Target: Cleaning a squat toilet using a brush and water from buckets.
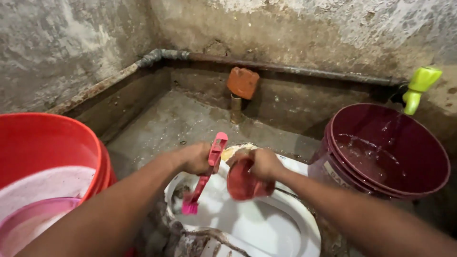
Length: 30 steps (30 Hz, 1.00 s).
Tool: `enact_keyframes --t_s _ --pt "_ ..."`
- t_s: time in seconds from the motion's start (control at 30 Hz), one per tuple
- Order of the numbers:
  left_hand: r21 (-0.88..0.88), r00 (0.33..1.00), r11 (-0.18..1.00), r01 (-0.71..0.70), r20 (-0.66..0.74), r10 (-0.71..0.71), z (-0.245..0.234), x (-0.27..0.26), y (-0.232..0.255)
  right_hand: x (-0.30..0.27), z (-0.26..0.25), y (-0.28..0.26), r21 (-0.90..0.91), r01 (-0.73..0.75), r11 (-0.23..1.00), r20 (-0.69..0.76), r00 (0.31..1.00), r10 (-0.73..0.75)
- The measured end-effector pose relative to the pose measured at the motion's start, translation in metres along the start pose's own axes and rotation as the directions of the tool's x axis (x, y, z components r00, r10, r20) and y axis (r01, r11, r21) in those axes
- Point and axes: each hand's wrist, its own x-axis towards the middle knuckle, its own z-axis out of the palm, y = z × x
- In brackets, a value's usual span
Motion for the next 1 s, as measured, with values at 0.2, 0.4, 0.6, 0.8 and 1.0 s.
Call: enact_keyframes --t_s 0.2,0.4,0.6,0.8,1.0 --pt "0.116 0.972 0.976 0.183 0.128 -0.198 0.009 -0.004 -0.006 -0.071 0.055 -0.051 0.227 0.067 0.972 0.123 0.988 -0.097" --pt "0.245 0.966 0.938 0.246 0.013 -0.257 0.016 -0.006 0.004 -0.039 0.027 -0.046 -0.425 0.367 0.827 0.071 0.925 -0.373" --pt "0.195 0.948 0.928 0.317 -0.037 -0.316 0.014 -0.01 0.015 -0.006 -0.107 0.003 -0.521 0.112 0.846 -0.42 0.829 -0.368" --pt "0.188 0.973 0.955 0.229 -0.069 -0.22 0.01 -0.009 0.021 -0.023 -0.237 0.103 -0.16 -0.371 0.915 -0.61 0.766 0.204" --pt "0.176 0.994 0.979 0.105 -0.05 -0.098 0.01 -0.011 0.027 -0.047 -0.279 0.222 0.081 -0.481 0.873 -0.559 0.703 0.439"
